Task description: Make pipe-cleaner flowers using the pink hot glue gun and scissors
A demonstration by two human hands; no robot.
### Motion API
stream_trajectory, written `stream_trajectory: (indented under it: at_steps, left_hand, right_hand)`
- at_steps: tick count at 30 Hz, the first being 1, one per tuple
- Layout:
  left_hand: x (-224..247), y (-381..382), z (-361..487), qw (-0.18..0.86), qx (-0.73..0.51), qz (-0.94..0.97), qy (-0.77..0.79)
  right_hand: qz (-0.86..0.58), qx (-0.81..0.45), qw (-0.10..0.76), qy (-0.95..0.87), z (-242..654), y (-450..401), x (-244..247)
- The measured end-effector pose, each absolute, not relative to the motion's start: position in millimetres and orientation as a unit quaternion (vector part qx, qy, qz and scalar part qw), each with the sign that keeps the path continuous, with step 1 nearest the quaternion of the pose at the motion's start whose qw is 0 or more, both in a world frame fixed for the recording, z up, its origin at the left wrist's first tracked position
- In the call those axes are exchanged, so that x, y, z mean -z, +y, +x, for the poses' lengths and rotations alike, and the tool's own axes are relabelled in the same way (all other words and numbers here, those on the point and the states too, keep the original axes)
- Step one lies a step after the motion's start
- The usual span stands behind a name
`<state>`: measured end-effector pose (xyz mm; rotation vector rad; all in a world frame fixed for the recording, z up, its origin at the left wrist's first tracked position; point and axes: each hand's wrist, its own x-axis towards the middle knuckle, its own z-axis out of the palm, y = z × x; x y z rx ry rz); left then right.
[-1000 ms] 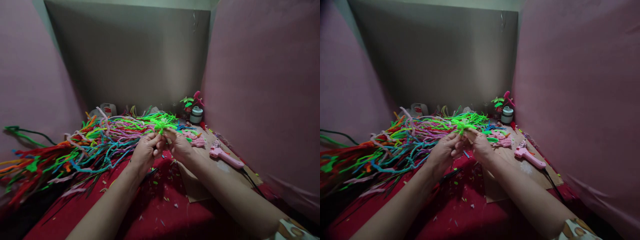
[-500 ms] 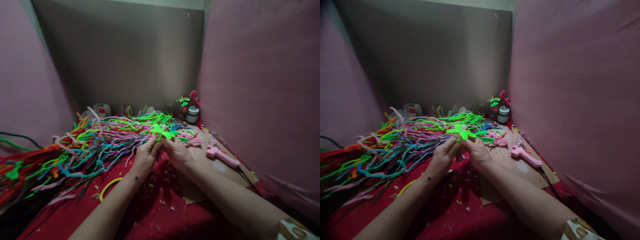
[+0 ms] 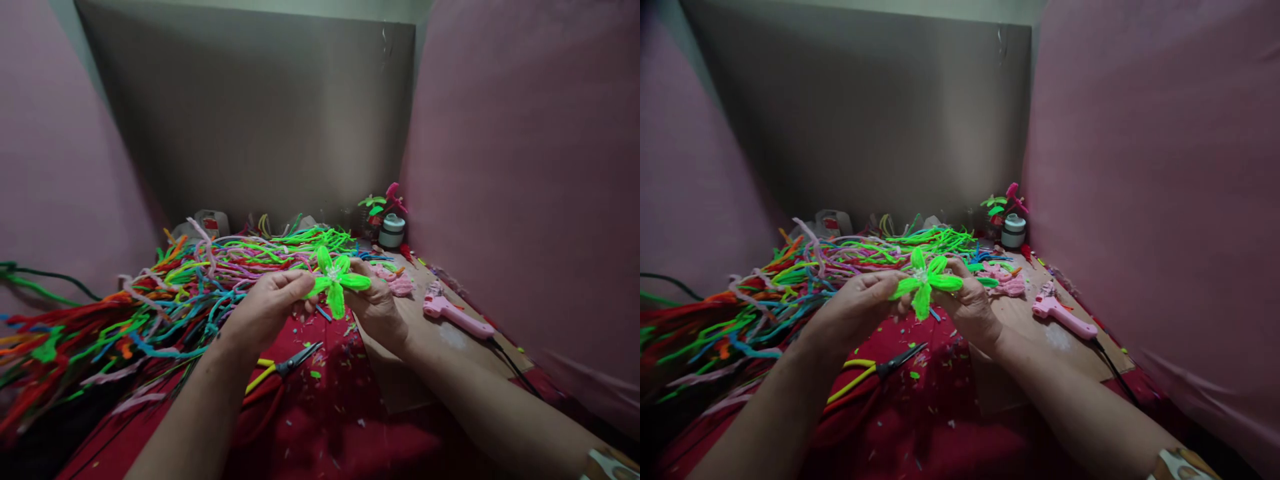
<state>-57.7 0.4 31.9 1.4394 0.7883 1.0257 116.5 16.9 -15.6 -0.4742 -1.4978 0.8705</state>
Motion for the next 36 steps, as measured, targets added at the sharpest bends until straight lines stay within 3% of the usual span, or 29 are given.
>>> stream_trajectory:
  at_steps: [8, 11, 17, 27, 36]
  left_hand:
    - [-31, 0, -58, 0.566, -0.439, 0.615, 0.330]
    - [-29, 1, -57, 0.613, -0.462, 0.559, 0.313]
    - [-23, -3, -48, 0.719, -0.373, 0.504, 0.300]
    - [-14, -9, -28, 0.635, -0.481, 0.520, 0.308]
    - [-12, -10, -25, 0.631, -0.491, 0.516, 0.307]
  right_hand:
    - [-0.218, -0.393, 0.615, -0.648, 113, 4, 16]
    - [-0.222, -0.337, 0.629, -0.665, 113, 5, 16]
    - [-0.228, -0.177, 0.647, -0.706, 117, 8, 17]
    - [-0.232, -0.219, 0.650, -0.689, 117, 9, 20]
    - [-0.245, -0.244, 0.670, -0.656, 115, 9, 18]
